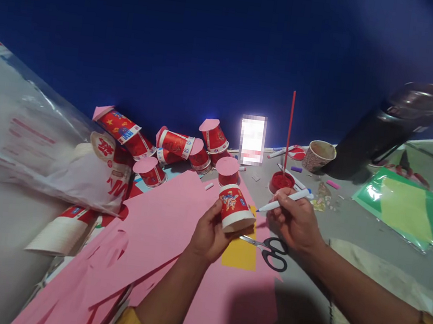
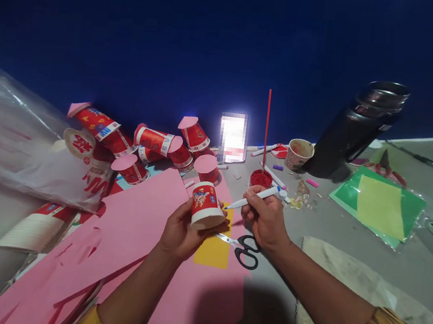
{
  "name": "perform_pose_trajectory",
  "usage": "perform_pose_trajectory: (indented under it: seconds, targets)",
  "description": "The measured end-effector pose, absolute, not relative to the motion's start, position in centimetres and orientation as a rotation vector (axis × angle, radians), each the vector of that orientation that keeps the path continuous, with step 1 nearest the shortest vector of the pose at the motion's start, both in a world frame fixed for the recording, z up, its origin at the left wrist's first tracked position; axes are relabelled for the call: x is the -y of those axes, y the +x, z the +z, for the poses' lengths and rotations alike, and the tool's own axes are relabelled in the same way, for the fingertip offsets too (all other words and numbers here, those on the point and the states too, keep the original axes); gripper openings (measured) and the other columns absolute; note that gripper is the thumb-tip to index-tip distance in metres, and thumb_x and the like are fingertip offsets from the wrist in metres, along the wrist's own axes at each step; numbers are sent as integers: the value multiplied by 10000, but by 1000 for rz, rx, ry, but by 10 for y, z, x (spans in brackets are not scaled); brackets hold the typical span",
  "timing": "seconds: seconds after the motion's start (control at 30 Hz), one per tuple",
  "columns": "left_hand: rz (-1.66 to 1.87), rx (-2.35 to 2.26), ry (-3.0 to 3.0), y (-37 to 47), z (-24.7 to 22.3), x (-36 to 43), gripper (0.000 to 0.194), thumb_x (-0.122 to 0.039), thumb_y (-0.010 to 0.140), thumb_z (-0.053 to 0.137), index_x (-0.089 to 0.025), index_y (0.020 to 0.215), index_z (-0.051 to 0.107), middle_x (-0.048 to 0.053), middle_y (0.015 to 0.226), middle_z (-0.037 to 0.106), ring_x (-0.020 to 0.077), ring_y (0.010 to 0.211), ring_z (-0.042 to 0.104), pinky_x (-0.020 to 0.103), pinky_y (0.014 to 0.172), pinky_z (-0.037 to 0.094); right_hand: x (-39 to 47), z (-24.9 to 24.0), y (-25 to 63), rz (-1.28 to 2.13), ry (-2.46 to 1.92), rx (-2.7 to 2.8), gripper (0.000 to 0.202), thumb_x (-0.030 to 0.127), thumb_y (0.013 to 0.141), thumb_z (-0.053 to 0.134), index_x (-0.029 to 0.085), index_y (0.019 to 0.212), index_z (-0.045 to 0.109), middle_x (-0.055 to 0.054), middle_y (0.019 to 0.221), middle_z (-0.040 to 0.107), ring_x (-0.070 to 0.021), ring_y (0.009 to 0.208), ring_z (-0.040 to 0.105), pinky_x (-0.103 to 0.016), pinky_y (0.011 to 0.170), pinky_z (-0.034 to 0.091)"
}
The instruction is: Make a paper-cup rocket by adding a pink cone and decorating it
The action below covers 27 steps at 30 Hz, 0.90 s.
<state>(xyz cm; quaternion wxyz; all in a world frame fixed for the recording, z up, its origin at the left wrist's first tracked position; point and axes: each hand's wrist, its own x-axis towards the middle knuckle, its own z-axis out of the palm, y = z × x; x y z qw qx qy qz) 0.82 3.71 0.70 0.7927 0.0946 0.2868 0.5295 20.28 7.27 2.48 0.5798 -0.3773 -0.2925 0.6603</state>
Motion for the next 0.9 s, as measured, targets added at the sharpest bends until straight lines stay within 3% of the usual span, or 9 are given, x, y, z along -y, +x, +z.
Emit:
perform_pose_trajectory:
  seconds: [0.17, 0.27, 0.43, 0.53, 0.67, 0.8, 0.9]
  targets:
    - [1080, -596, 200, 7, 9, -36, 596, -478, 882, 758, -79, 1304, 624, 179, 1149, 756, 362, 1054, 747, 503, 912, 601, -73, 24, 203, 1584, -872, 664, 427, 468, 680, 946, 188, 712, 625, 65, 508, 524, -44, 420, 408, -156, 415, 353]
    - [1073, -634, 208, 8, 10, -35, 654, -429, 841, 812, -120, 1376, 598, 179, 1172, 751, 372, 1071, 745, 534, 948, 588, -74, 23, 203, 1590, -873, 653, 407, 456, 696, 938, 193, 727, 629, 65, 518, 534, -46, 429, 419, -147, 414, 340]
    - [1068, -580, 138, 9, 12, -39, 516, -464, 956, 665, -86, 1306, 638, 198, 1208, 743, 365, 1090, 731, 559, 932, 593, -74, 23, 202, 1598, -858, 634, 403, 448, 691, 938, 195, 732, 626, 65, 517, 535, -56, 435, 428, -158, 415, 337]
    - [1047, -518, 100, 10, 9, -38, 580, -560, 943, 659, -78, 1266, 648, 173, 1154, 750, 335, 1037, 725, 495, 823, 623, -73, 25, 200, 1625, -841, 623, 389, 441, 683, 935, 195, 725, 637, 67, 491, 522, -64, 426, 411, -175, 418, 341]
    - [993, -540, 133, 11, 8, -32, 586, -437, 844, 796, -106, 1297, 628, 156, 1087, 747, 302, 981, 719, 404, 754, 607, -73, 28, 200, 1666, -820, 609, 392, 447, 674, 934, 190, 720, 642, 76, 466, 484, -62, 410, 376, -187, 419, 329]
    - [1062, -579, 182, 12, 12, -33, 598, -315, 782, 804, -110, 1310, 609, 161, 1126, 742, 330, 1010, 723, 489, 873, 590, -73, 29, 200, 1678, -806, 601, 402, 446, 663, 939, 187, 720, 637, 69, 472, 491, -63, 413, 372, -192, 416, 324]
    - [1040, -552, 174, 11, 14, -35, 613, -359, 799, 766, -66, 1312, 604, 215, 1229, 711, 368, 1082, 705, 483, 856, 591, -74, 30, 200, 1679, -802, 606, 409, 447, 661, 940, 189, 717, 628, 71, 469, 490, -62, 413, 377, -188, 416, 322]
